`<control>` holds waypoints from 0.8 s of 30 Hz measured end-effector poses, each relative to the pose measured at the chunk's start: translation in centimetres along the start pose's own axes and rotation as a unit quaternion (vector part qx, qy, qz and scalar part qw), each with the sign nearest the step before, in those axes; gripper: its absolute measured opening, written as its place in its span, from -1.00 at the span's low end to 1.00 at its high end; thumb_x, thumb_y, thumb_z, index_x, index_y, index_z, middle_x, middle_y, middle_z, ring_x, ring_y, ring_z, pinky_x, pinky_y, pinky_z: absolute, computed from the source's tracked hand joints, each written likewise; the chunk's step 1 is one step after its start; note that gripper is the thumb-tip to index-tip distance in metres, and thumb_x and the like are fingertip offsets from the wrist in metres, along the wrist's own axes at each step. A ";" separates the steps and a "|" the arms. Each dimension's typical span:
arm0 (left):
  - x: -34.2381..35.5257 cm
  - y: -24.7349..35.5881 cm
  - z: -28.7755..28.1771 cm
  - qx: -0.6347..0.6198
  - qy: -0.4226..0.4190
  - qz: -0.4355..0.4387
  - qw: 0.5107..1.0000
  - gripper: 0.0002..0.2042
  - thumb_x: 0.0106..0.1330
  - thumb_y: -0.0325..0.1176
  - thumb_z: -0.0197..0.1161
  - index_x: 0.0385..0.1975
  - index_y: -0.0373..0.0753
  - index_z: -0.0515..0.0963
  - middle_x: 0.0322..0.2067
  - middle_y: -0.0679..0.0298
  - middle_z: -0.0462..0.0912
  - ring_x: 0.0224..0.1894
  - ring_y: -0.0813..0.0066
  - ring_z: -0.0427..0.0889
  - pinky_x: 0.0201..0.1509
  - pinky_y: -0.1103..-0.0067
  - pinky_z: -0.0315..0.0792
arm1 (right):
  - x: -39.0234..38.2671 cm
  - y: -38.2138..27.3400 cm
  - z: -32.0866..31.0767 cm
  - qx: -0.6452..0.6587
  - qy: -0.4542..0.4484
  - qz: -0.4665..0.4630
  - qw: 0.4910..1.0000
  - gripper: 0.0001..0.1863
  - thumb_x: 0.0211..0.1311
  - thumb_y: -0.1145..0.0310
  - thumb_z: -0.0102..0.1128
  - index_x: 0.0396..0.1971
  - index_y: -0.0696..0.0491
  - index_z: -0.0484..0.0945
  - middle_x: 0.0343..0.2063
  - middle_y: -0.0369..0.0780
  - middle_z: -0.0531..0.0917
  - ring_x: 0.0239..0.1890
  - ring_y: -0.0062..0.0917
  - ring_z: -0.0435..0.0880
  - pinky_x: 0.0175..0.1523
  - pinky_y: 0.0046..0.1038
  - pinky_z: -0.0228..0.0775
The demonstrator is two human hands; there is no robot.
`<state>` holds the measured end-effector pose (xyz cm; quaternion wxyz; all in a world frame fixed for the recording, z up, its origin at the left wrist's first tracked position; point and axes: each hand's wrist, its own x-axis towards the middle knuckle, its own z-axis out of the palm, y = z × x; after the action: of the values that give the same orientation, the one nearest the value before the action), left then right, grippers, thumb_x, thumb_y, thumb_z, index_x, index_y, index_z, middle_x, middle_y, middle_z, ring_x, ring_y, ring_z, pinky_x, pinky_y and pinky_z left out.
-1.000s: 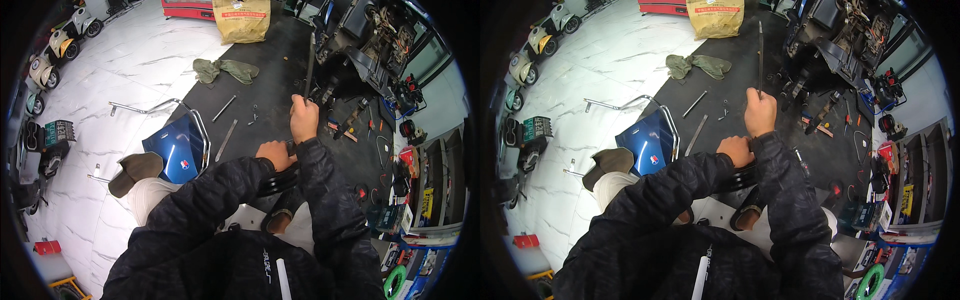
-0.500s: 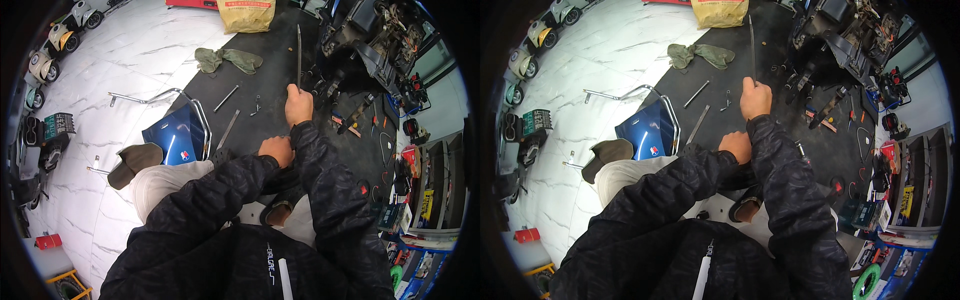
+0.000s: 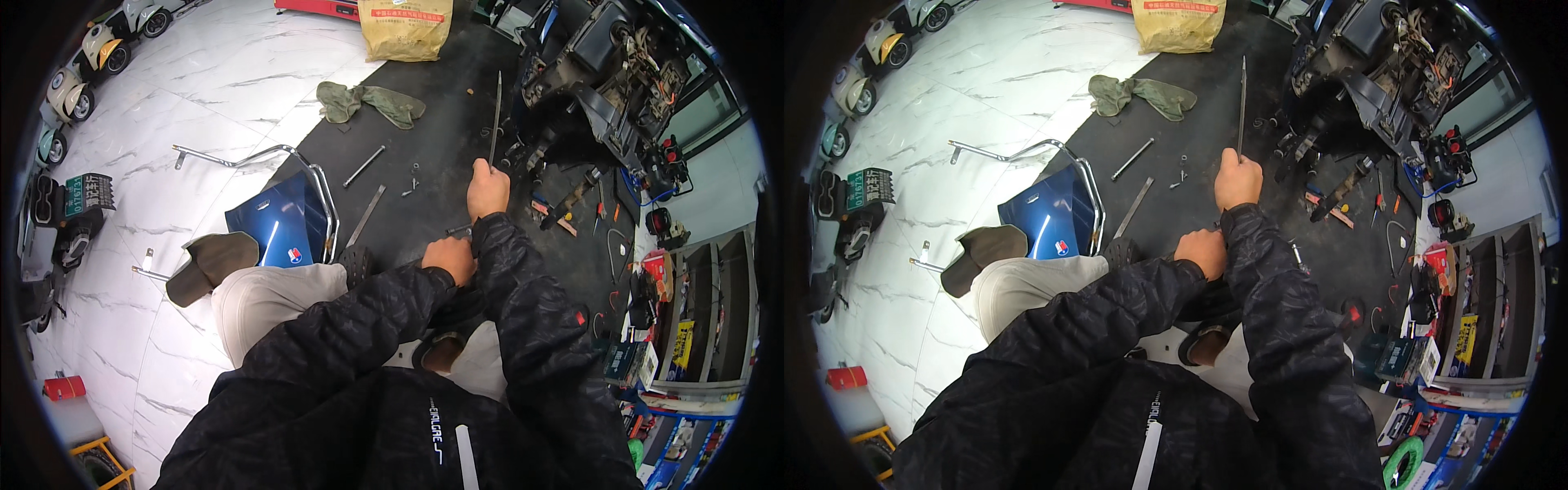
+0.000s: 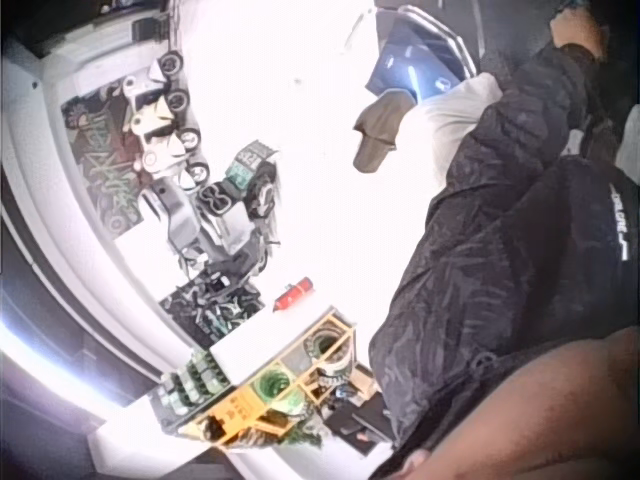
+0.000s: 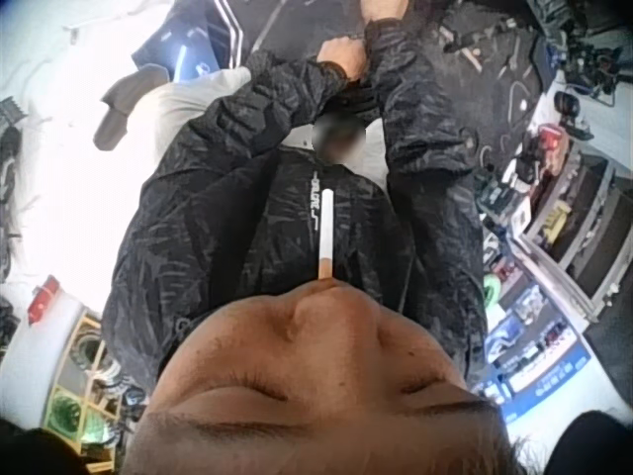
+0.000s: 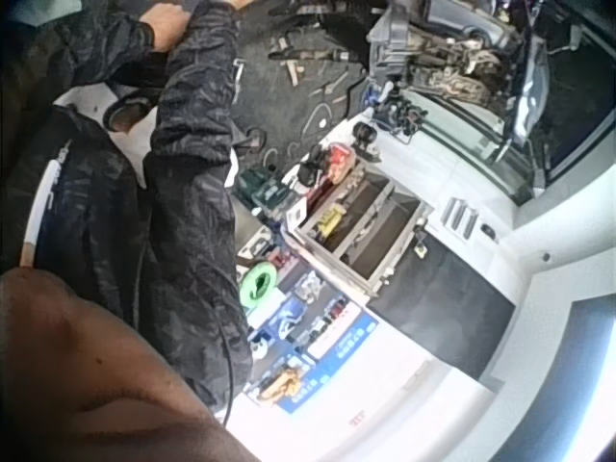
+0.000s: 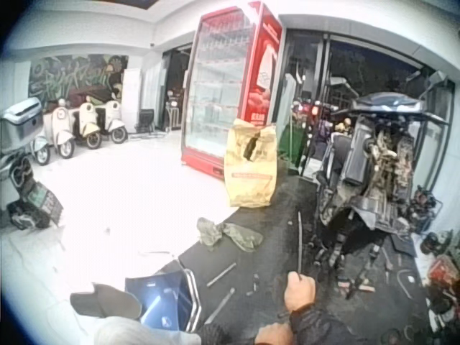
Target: The person removes a tire from a wheel rim using tire irons. They pry the tire bead over the rim edge, rotate the wheel, and repeat until the tire is fully separated from the rim.
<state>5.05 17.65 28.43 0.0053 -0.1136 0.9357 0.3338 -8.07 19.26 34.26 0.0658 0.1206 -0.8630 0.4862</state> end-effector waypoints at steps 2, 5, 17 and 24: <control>-0.4 -0.1 0.4 -0.004 -0.009 -0.004 1.000 -0.82 0.30 -0.31 0.30 -0.22 -0.22 0.74 -0.30 -0.05 0.81 -0.19 -0.10 0.82 -0.08 0.14 0.67 | -0.3 0.6 0.0 0.003 -0.003 -0.004 1.000 -0.49 0.32 0.10 0.02 -0.46 0.33 0.60 -0.45 0.28 0.59 -0.30 0.26 0.61 -0.11 0.02 0.44; -0.4 -0.2 1.4 -0.004 0.003 -0.002 1.000 -0.80 0.28 -0.26 0.35 -0.22 -0.22 0.74 -0.29 -0.04 0.81 -0.19 -0.07 0.82 -0.10 0.15 0.67 | -0.3 1.8 -0.1 -0.008 0.004 -0.015 1.000 -0.48 0.32 0.09 0.01 -0.45 0.34 0.61 -0.43 0.28 0.60 -0.28 0.26 0.61 -0.09 0.02 0.44; -0.3 0.2 0.7 -0.023 0.001 -0.008 1.000 -0.69 0.28 -0.10 0.39 -0.21 -0.23 0.77 -0.29 0.01 0.82 -0.17 -0.06 0.82 -0.06 0.16 0.66 | 0.7 2.8 0.2 -0.013 0.016 0.018 1.000 -0.46 0.33 0.06 0.06 -0.46 0.35 0.61 -0.49 0.25 0.60 -0.37 0.13 0.64 -0.12 -0.05 0.44; 2.4 -0.3 -0.6 -0.080 -0.148 -0.067 0.983 -0.53 0.28 -0.04 0.38 -0.09 -0.39 0.77 -0.06 -0.19 0.79 0.02 -0.17 0.78 0.17 0.16 0.63 | 1.6 3.4 0.0 0.040 0.007 0.061 0.997 -0.53 0.32 0.15 0.09 -0.45 0.37 0.54 -0.59 0.10 0.51 -0.48 -0.16 0.47 -0.21 -0.14 0.38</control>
<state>2.78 16.56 28.50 0.1575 -0.1257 0.8850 0.4197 -10.56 20.71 31.88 0.0376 0.0666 -0.8483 0.5239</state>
